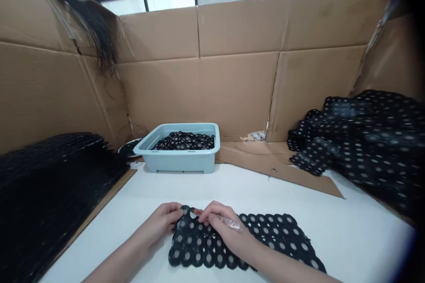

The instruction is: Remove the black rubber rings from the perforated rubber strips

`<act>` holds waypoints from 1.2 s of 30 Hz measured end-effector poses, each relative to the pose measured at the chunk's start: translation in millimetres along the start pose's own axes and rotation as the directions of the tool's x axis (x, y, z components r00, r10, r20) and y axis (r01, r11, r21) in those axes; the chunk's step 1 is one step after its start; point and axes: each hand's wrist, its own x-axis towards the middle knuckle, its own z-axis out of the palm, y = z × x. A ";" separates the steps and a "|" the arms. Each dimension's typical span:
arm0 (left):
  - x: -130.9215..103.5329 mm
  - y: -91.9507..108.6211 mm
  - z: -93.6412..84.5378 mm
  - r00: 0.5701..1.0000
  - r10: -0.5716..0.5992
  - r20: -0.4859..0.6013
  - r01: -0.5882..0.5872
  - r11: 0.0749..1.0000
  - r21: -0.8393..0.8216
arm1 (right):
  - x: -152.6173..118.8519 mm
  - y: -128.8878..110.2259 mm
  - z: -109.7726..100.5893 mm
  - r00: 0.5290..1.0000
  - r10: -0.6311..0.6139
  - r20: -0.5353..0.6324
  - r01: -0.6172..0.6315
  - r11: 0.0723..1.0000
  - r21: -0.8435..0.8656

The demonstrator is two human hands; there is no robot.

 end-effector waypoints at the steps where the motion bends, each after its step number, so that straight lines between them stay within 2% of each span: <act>1: -0.1 -0.2 0.4 1.000 -0.003 -0.009 0.003 1.000 0.009 | -0.4 -0.8 0.3 1.000 0.003 0.001 -0.003 1.000 -0.010; 4: -0.3 -1.7 3.6 0.999 0.000 -0.046 0.002 0.999 0.035 | -1.6 -2.7 2.8 1.000 0.007 0.008 -0.007 0.998 -0.057; 6: -1.0 -3.2 7.9 0.992 0.036 -0.118 -0.026 0.996 0.086 | -2.6 -2.6 5.6 1.000 0.007 0.015 -0.005 0.995 -0.100; 9: -4.4 -5.1 16.5 0.959 0.129 -0.253 -0.081 0.978 0.195 | -4.7 -2.6 10.3 0.999 -0.016 0.032 0.021 0.984 -0.177; 11: -8.1 -5.3 22.0 0.944 0.167 -0.284 -0.102 0.968 0.231 | -6.1 -3.7 13.0 0.998 -0.039 0.044 0.047 0.976 -0.213; 15: -13.5 -4.2 28.3 0.953 0.170 -0.251 -0.108 0.965 0.240 | -6.6 -6.1 15.9 0.997 -0.038 0.062 0.052 0.966 -0.253; 19: -10.3 -5.6 22.9 0.959 0.172 -0.225 -0.112 0.960 0.258 | -4.7 -4.4 16.3 0.998 -0.051 0.044 0.061 0.966 -0.252; 23: -5.7 -8.7 8.6 0.976 0.210 -0.060 -0.180 0.928 0.326 | -4.9 -1.6 14.8 0.999 -0.015 0.030 0.020 0.987 -0.158; 25: -6.0 -8.9 3.1 0.980 0.200 -0.023 -0.176 0.907 0.382 | -6.0 -0.7 13.0 0.999 0.029 0.023 -0.027 0.998 -0.063; 27: -7.1 -7.8 0.8 0.984 0.172 -0.049 -0.136 0.896 0.423 | -7.1 -0.1 10.7 0.997 0.077 0.009 -0.077 0.997 0.031; 30: -7.3 -5.1 1.9 0.988 0.123 -0.096 -0.079 0.924 0.374 | -8.2 -0.6 8.1 0.991 0.130 0.027 -0.132 0.987 0.089; 36: -6.9 -2.4 8.3 0.982 0.086 -0.167 -0.040 0.965 0.261 | -9.3 -1.4 11.0 0.981 0.161 0.105 -0.161 0.987 -0.012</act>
